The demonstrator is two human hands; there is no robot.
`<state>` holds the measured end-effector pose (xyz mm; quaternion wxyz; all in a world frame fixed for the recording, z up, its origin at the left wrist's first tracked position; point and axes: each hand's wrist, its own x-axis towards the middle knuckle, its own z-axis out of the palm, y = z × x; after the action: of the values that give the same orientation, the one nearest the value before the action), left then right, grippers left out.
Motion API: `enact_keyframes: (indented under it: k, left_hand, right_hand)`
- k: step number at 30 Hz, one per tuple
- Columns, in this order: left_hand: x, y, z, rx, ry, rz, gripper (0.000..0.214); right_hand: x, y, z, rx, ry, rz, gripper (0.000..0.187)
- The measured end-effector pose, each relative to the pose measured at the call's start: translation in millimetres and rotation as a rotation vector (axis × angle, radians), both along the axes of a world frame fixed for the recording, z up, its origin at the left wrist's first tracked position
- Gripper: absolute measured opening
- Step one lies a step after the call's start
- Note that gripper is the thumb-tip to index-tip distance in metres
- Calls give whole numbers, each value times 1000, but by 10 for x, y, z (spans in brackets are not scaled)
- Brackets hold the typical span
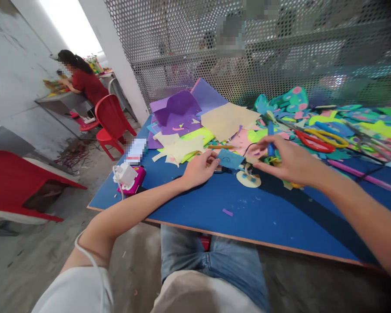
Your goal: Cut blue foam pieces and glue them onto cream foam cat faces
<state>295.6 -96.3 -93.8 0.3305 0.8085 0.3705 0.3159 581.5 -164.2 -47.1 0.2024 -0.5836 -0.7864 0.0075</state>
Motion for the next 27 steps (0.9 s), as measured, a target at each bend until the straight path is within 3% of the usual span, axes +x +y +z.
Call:
enact_keyframes:
  k: [3,7,13,17,20,23,27]
  left_hand:
    - [9,3,-23,-10,-92,-11,17]
    - [10,-9,-18,-34,-179,-27,16]
    - [-5,-45,58,-48,-223,-16,15]
    - [2,-61,63,-46,-249,-18,17]
    - [-2,-78,66,-32,-289,-30,17]
    - [-11,-95,83,-30,-321,-39,18]
    - [-14,-97,90,-37,-317,-45,18]
  right_hand:
    - [-99,-310,-181,-171,77,-57,50]
    - [-144,-341,-345,-236,86,-26,47]
    - [-109,-234,-325,-262,99,-50,43]
    - [-115,-254,-319,-364,168,7,37]
    - [-89,-249,-256,-351,246,15,39]
    - [-20,-188,-83,-207,269,-38,41]
    - [91,-100,174,-116,169,-58,45]
